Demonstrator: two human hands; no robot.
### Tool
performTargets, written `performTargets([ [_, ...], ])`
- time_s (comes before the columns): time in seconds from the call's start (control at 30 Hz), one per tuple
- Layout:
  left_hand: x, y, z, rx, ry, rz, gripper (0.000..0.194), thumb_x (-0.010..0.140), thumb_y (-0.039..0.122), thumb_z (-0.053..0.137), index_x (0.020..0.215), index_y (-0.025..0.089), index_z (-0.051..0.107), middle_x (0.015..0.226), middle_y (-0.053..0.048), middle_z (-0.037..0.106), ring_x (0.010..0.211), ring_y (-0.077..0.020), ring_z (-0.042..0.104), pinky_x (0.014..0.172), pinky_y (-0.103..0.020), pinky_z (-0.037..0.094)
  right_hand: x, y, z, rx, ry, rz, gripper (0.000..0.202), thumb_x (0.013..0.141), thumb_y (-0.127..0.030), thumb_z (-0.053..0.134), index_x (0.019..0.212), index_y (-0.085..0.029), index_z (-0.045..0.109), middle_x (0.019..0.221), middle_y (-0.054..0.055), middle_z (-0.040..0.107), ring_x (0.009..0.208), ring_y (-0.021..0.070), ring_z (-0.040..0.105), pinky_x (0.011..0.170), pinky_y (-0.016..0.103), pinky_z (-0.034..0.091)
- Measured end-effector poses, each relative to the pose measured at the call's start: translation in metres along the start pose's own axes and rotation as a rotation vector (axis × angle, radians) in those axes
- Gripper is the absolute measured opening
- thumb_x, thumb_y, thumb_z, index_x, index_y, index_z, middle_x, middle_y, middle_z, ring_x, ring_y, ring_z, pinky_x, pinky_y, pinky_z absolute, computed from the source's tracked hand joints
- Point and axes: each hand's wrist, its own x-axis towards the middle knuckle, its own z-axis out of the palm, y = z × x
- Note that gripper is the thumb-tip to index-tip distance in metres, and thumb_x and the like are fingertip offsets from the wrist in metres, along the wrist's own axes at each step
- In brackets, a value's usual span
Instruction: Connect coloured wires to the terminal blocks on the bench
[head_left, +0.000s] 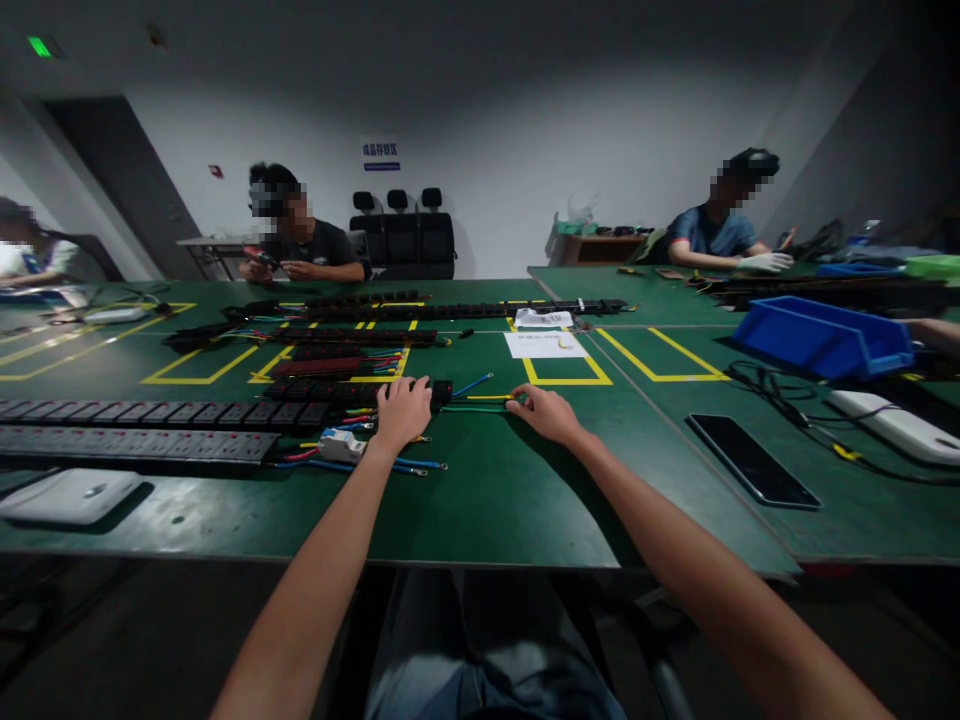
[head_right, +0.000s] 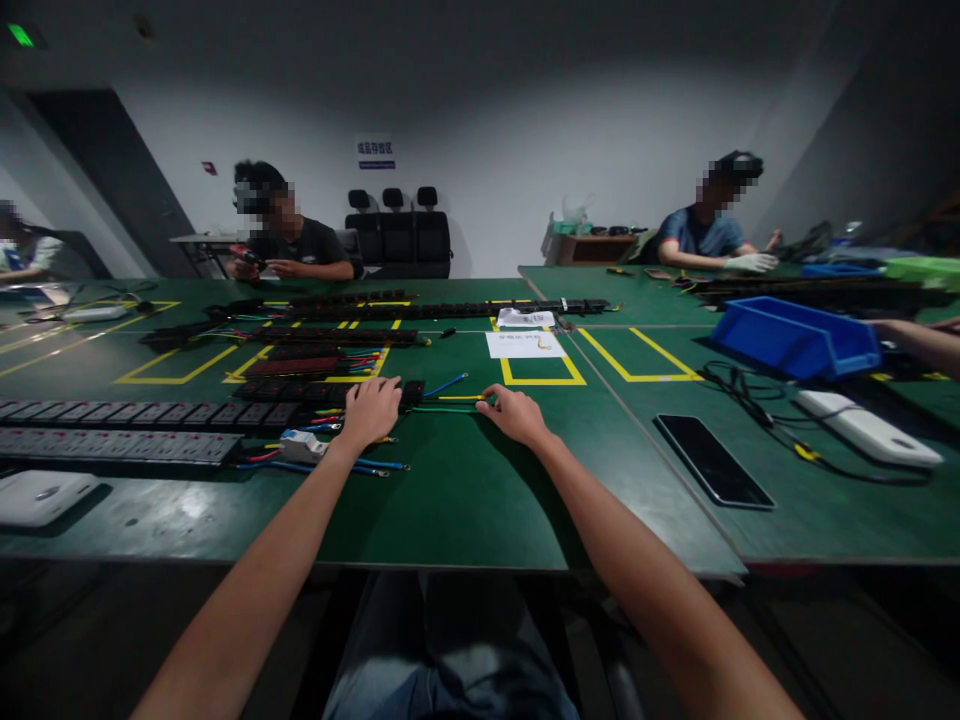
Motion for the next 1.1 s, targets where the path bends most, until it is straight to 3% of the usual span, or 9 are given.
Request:
performTargets([
  [0.9, -0.0022, 0.0028, -0.0021, -0.005, 0.005, -0.004, 0.044, 0.104, 0.034, 0.035, 0.139, 0.024, 0.062, 0.139, -0.014, 0.063, 0.132, -0.0304, 0.052, 0.114, -0.056, 0.033, -0.0018, -0.0065, -0.0052, -0.053, -0.012, -0.01, 0.03, 0.101, -0.049, 0.055, 0.116, -0.027, 0.067, 0.092, 0.003, 0.075, 0.084, 0.0209, 0.068, 0.061, 0.026, 0.034],
  [1.1, -0.0006, 0.0001, -0.0015, 0.004, -0.008, 0.01, 0.045, 0.105, 0.035, 0.033, 0.14, 0.025, 0.06, 0.14, -0.014, 0.062, 0.133, -0.03, 0.051, 0.114, -0.055, 0.034, -0.0029, -0.0059, -0.0033, -0.022, 0.012, -0.011, 0.037, 0.101, -0.048, 0.056, 0.129, -0.025, 0.06, 0.092, 0.004, 0.074, 0.081, 0.0214, 0.067, 0.062, 0.027, 0.035],
])
